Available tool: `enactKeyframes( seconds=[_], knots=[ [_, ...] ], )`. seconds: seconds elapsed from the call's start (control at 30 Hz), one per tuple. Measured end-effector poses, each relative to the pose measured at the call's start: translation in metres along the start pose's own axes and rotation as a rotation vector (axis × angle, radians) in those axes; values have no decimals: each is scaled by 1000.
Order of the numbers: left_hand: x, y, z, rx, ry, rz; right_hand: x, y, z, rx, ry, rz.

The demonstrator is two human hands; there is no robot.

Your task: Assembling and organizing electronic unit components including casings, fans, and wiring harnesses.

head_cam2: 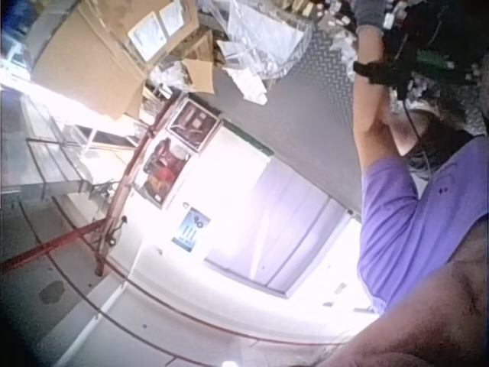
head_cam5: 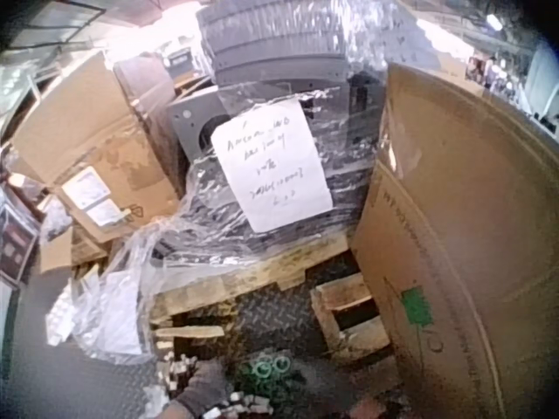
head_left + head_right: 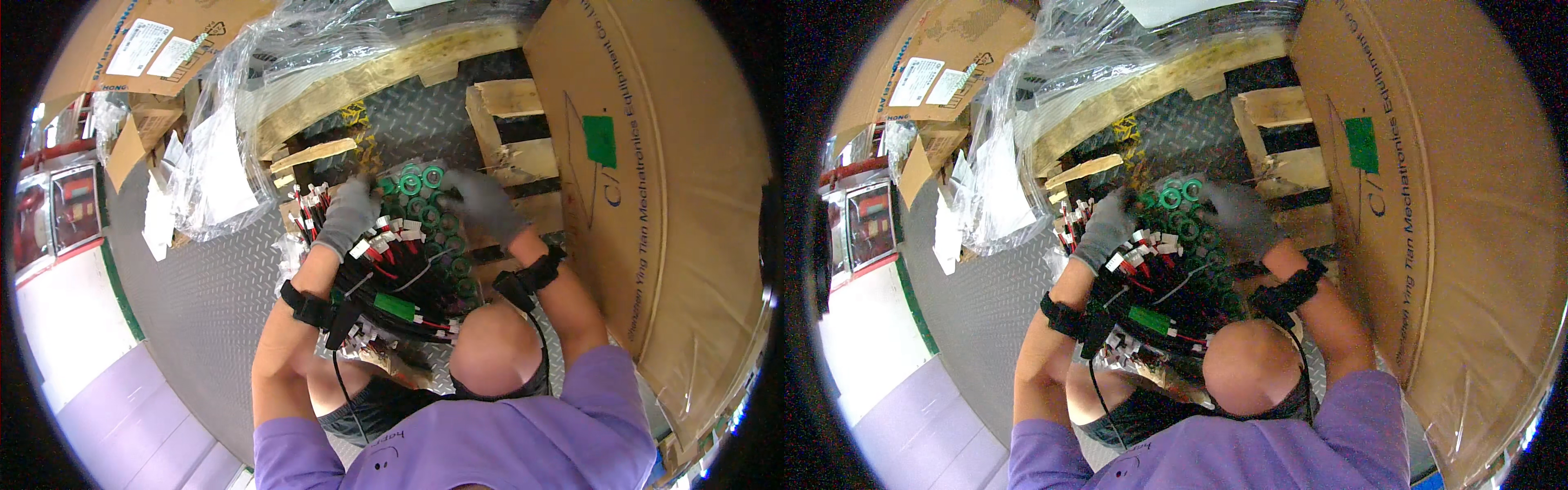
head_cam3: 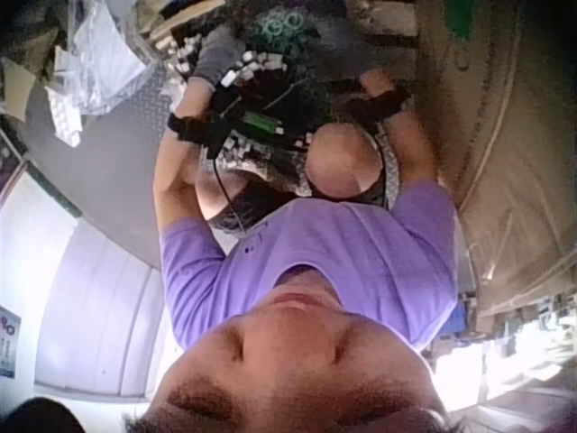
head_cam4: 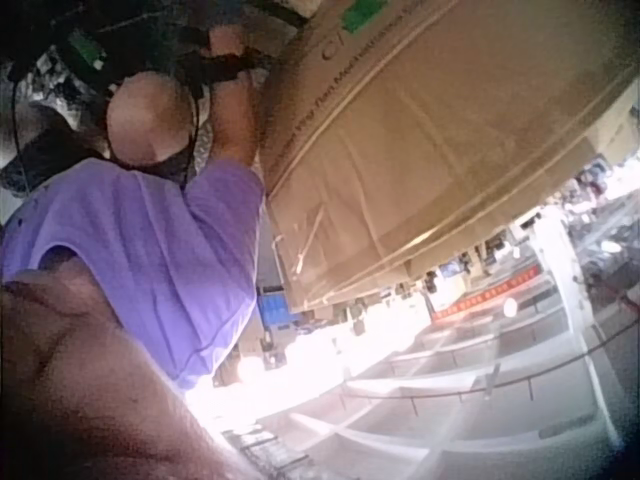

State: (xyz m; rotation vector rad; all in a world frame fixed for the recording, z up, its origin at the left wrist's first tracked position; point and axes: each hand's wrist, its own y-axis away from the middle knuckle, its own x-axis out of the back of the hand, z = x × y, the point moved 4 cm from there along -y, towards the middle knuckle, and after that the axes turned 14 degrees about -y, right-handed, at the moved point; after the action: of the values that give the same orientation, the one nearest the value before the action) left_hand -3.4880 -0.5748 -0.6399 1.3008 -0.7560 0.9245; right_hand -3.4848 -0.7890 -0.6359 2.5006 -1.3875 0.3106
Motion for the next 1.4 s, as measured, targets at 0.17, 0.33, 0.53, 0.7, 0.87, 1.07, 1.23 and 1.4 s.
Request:
enactKeyframes(
  seconds=[0.17, 0.33, 0.53, 0.7, 0.87, 1.07, 1.23, 1.4],
  knots=[
    [-5, -1, -9, 30, 109, 42, -4, -2, -4, -22, 122, -29],
    [12, 3, 6, 49, 116, 43, -6, -3, 1, -52, 255, -29],
    [14, 5, 4, 18, 72, 170, -5, -3, -6, -47, 243, 34],
    [7, 4, 2, -91, 91, 59, -11, -21, -32, -90, 260, -56],
    [16, 8, 15, -38, 9, 50, -29, -41, -15, 172, 443, 8],
    [12, 7, 10, -88, 92, 137, -36, -50, -24, 228, 675, 4],
    [11, 6, 8, -71, -37, 85, -43, -47, -26, 309, 709, 13],
    [17, 12, 11, -45, -81, 116, -41, -53, -20, 85, 643, -19]
  ],
)
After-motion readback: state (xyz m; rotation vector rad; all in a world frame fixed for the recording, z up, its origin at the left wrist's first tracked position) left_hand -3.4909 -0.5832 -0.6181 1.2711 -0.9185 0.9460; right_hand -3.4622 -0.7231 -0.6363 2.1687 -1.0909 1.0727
